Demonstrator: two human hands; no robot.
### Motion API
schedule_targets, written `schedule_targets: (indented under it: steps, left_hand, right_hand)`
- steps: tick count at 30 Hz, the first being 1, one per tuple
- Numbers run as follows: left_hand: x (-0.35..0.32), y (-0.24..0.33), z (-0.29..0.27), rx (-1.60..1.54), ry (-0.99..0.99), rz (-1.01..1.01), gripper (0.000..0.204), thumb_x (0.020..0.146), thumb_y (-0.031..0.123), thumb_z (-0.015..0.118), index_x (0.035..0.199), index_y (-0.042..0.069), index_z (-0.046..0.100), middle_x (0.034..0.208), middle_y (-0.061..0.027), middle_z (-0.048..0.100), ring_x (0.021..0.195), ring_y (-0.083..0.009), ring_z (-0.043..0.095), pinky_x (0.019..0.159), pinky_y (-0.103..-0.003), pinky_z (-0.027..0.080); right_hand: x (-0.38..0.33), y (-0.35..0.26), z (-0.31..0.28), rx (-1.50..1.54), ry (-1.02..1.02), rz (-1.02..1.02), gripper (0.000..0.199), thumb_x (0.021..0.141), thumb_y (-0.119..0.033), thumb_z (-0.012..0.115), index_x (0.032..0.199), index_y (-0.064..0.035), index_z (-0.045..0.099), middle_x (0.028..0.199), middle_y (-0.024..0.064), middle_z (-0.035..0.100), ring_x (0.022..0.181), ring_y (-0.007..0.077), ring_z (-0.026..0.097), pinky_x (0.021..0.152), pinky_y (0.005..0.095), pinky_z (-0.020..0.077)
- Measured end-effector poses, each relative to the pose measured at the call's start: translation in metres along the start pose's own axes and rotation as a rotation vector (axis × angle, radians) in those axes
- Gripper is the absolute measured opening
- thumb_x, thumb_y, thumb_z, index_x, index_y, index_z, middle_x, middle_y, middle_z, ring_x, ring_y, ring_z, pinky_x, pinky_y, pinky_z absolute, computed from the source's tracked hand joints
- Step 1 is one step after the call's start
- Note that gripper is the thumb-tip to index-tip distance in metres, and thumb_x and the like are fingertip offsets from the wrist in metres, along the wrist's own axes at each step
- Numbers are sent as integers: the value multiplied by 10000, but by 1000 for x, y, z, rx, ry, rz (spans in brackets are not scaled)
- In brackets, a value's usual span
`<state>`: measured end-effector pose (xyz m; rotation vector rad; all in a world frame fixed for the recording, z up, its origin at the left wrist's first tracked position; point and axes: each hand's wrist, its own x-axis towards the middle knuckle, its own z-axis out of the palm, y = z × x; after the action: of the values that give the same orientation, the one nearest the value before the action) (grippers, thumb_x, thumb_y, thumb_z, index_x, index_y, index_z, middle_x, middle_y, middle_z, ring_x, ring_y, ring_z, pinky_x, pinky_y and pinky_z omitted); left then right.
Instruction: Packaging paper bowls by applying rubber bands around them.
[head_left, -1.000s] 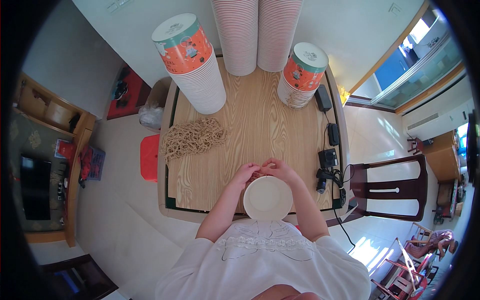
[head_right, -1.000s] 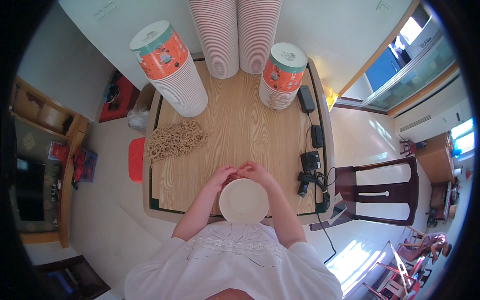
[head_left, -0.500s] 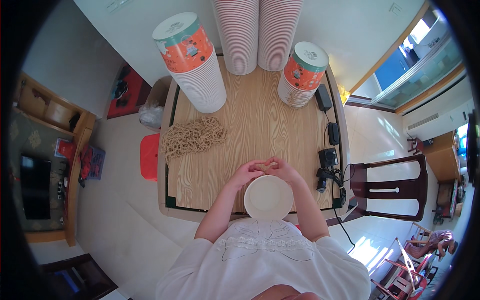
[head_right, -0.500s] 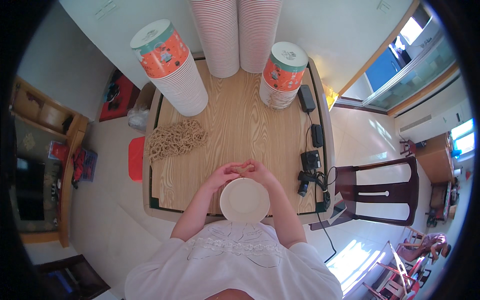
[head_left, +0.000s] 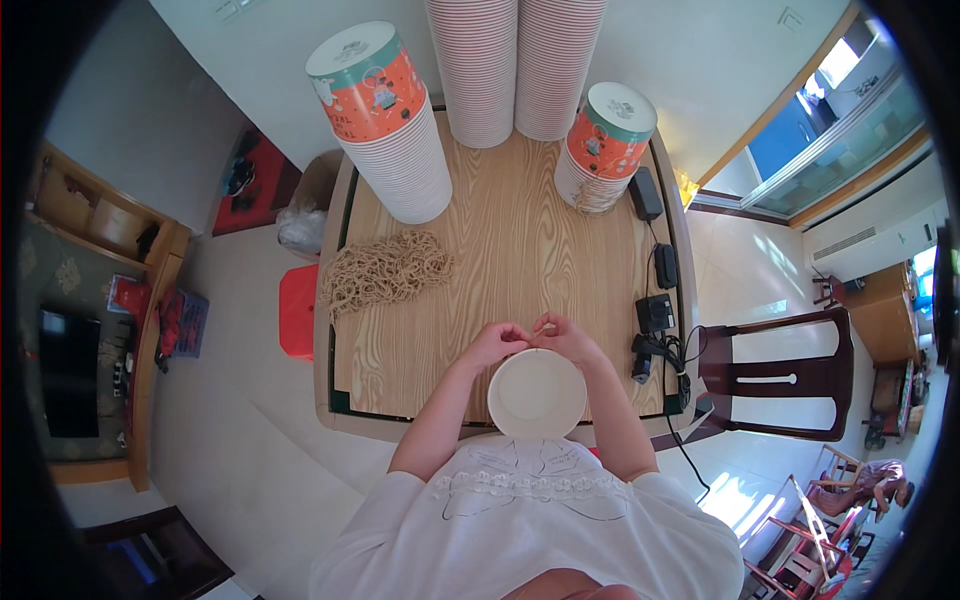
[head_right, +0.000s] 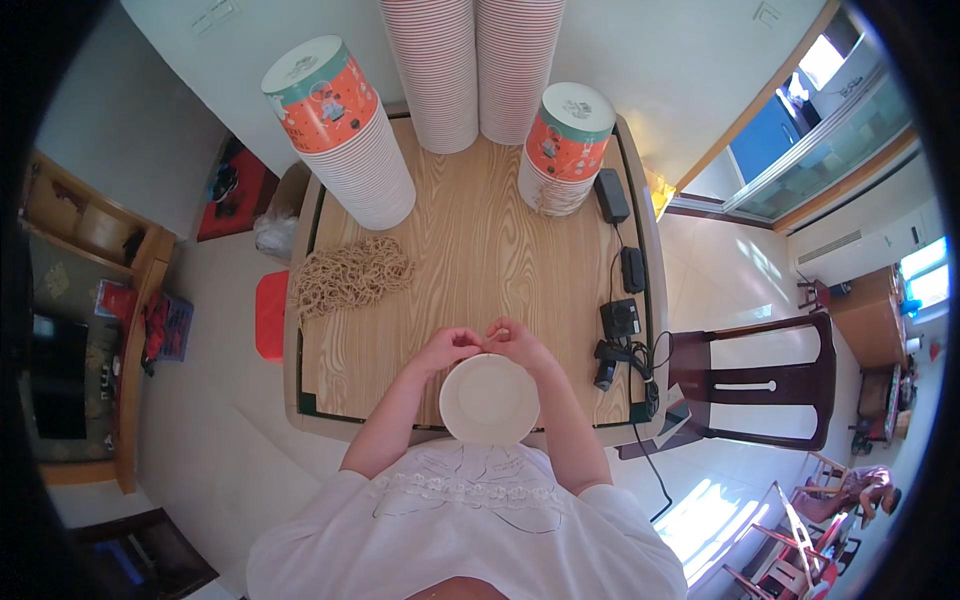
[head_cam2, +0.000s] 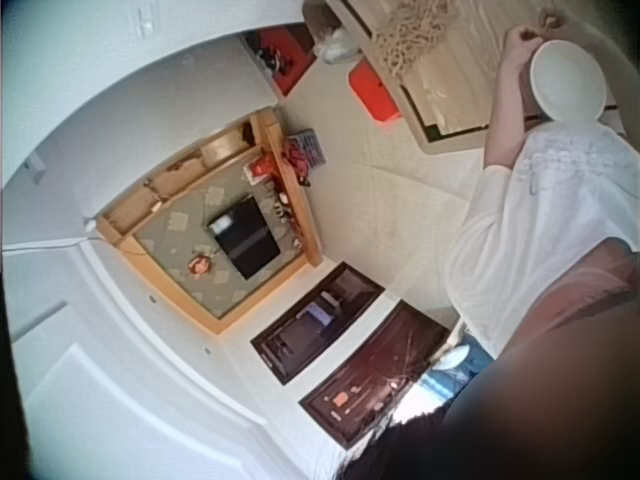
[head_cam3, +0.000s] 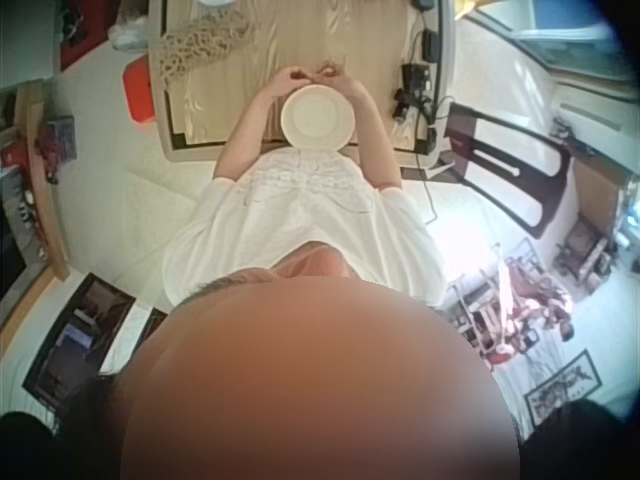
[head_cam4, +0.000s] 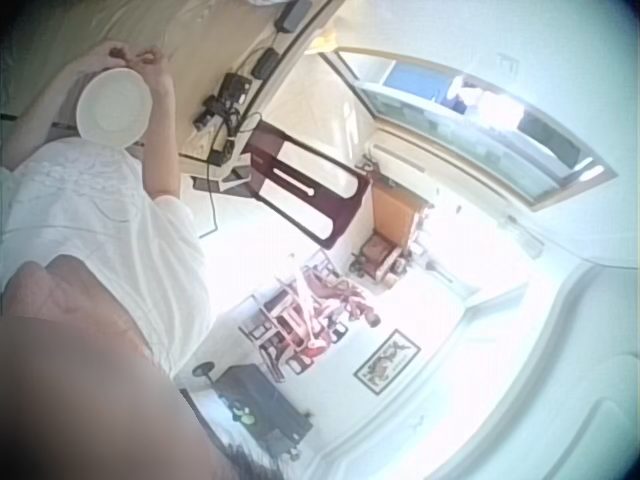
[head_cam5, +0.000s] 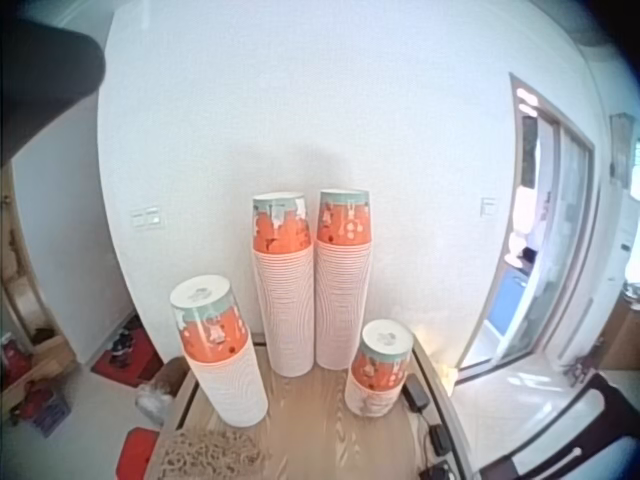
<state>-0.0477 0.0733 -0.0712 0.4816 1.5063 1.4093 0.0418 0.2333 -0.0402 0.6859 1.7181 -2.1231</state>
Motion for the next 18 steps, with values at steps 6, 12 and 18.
schedule_targets:
  steps: [6, 12, 18]
  left_hand:
    - [-4, 1, -1, -191, 3, -67, 130, 767, 179, 595, 840, 73, 580, 671, 28, 547, 568, -48, 491, 486, -181, 371]
    - [0, 1, -8, -75, -108, -157, 152, 784, 216, 586, 848, 79, 602, 702, 33, 564, 601, -44, 502, 503, -180, 378]
    - [1, 8, -5, -69, -96, -230, 152, 785, 223, 576, 829, 80, 600, 682, 34, 553, 597, -50, 497, 515, -189, 382]
  right_hand:
    - [-2, -4, 1, 21, -4, 12, 217, 731, -27, 593, 904, -42, 462, 744, 69, 593, 652, 116, 562, 537, 225, 438]
    - [-1, 0, 0, 30, -23, -5, 220, 729, -19, 588, 906, -43, 459, 744, 61, 590, 650, 116, 560, 539, 230, 440]
    - [-2, -1, 0, 52, -6, -1, 220, 728, -22, 588, 904, -47, 458, 730, 52, 581, 638, 107, 551, 523, 222, 434]
